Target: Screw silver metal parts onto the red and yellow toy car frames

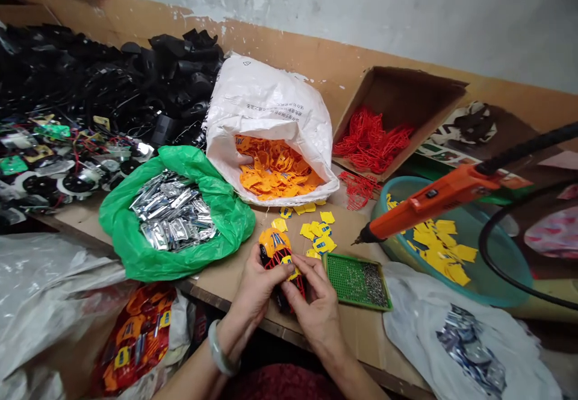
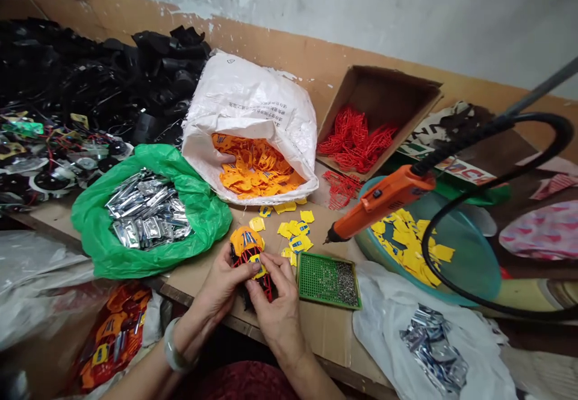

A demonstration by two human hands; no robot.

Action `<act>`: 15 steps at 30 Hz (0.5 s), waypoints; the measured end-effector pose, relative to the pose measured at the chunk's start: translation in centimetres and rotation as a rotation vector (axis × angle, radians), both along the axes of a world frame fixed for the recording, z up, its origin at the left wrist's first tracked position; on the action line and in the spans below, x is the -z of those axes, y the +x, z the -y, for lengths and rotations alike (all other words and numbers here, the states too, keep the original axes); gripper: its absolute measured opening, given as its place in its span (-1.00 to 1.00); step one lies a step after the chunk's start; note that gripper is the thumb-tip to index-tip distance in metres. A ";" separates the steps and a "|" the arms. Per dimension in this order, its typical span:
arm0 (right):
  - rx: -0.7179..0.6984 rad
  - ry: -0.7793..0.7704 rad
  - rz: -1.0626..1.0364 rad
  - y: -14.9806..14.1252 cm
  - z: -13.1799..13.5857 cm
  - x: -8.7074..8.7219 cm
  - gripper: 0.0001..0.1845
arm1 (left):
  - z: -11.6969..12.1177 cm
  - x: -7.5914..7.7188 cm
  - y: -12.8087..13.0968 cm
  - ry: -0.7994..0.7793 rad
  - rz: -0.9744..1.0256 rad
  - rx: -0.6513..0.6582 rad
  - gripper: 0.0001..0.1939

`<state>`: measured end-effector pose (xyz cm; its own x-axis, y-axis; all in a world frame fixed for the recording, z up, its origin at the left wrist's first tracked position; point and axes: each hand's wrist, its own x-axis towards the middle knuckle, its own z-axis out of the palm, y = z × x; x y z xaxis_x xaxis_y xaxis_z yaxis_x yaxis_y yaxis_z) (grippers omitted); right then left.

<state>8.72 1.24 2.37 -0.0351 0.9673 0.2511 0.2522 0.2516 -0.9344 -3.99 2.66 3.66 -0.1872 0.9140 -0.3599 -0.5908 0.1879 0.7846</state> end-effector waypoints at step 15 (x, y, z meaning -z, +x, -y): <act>-0.060 -0.458 -0.498 0.7 -0.9 -0.6 -0.47 | 1.1 0.2 -0.6 0.060 -0.003 0.248 -0.36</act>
<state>9.42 2.14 2.98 -0.0785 0.9799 -0.1832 -0.2377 -0.1969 -0.9512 -4.55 1.61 3.46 0.0443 0.9518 -0.3034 -0.5301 0.2798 0.8004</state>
